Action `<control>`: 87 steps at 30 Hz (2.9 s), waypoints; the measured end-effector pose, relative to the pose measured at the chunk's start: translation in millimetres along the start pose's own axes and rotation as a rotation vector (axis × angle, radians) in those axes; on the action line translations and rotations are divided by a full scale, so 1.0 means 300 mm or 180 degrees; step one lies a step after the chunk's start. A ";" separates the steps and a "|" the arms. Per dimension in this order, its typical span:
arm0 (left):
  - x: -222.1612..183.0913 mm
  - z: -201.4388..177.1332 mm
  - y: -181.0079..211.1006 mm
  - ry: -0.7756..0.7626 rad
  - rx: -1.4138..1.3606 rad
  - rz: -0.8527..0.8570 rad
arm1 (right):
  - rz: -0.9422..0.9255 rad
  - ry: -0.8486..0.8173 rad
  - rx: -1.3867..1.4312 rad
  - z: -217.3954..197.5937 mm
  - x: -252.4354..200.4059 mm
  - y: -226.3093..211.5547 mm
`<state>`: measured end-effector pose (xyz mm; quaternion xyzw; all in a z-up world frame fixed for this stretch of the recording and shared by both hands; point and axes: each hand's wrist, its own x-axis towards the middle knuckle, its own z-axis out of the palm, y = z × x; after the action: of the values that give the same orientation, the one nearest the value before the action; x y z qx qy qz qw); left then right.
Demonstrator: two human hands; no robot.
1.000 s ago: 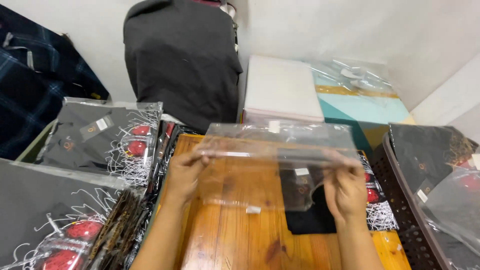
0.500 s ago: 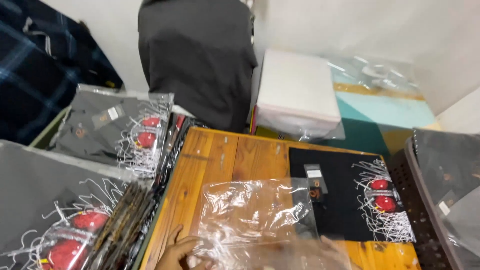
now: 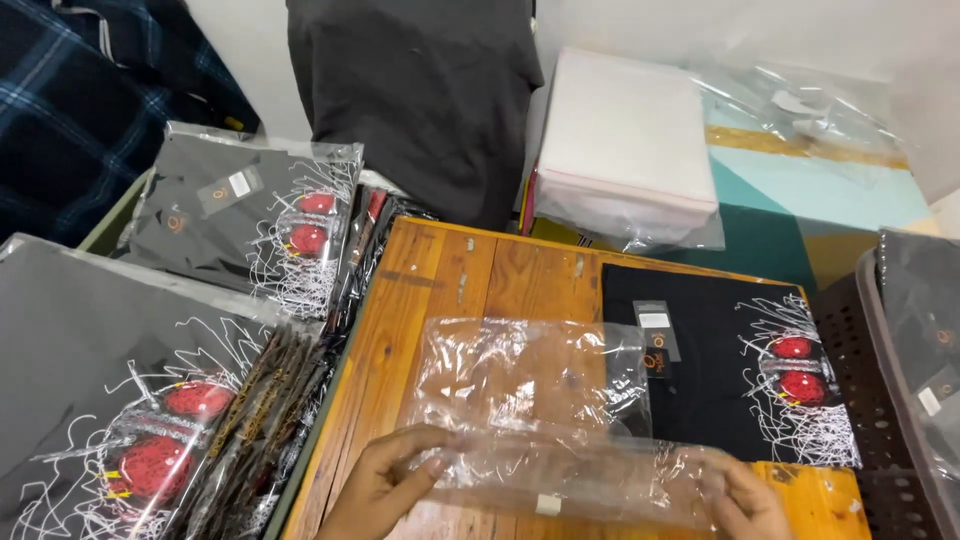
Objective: Folding a black t-shirt and placing it into a clear plastic bag for final packaging.
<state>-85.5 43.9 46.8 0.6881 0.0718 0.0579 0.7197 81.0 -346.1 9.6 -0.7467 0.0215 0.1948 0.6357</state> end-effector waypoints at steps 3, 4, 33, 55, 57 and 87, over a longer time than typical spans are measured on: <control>0.015 -0.005 -0.070 0.0320 -0.0047 -0.0440 | -0.0656 0.0048 -0.0129 0.027 0.054 -0.029; 0.033 -0.003 -0.069 0.0585 -0.0066 -0.0459 | -0.0645 0.0250 -0.0090 0.074 0.050 -0.095; 0.321 -0.063 -0.100 0.0650 0.0800 -0.0994 | -0.1222 0.0005 0.0589 0.294 0.412 -0.076; 0.347 -0.025 -0.172 0.1750 0.3522 0.1655 | -0.1889 0.1969 -0.3609 0.425 0.315 -0.207; 0.349 -0.023 -0.159 0.1885 0.3642 0.2144 | -0.2504 0.2481 -0.3919 0.428 0.300 -0.243; 0.035 0.051 -0.123 0.0566 0.2636 -0.0246 | -0.1612 0.0951 -0.3810 0.337 0.070 -0.011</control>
<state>-73.0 29.1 10.3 0.9082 0.1766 0.0563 0.3752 74.7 -244.0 -5.7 -0.9717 -0.1785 -0.0877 0.1278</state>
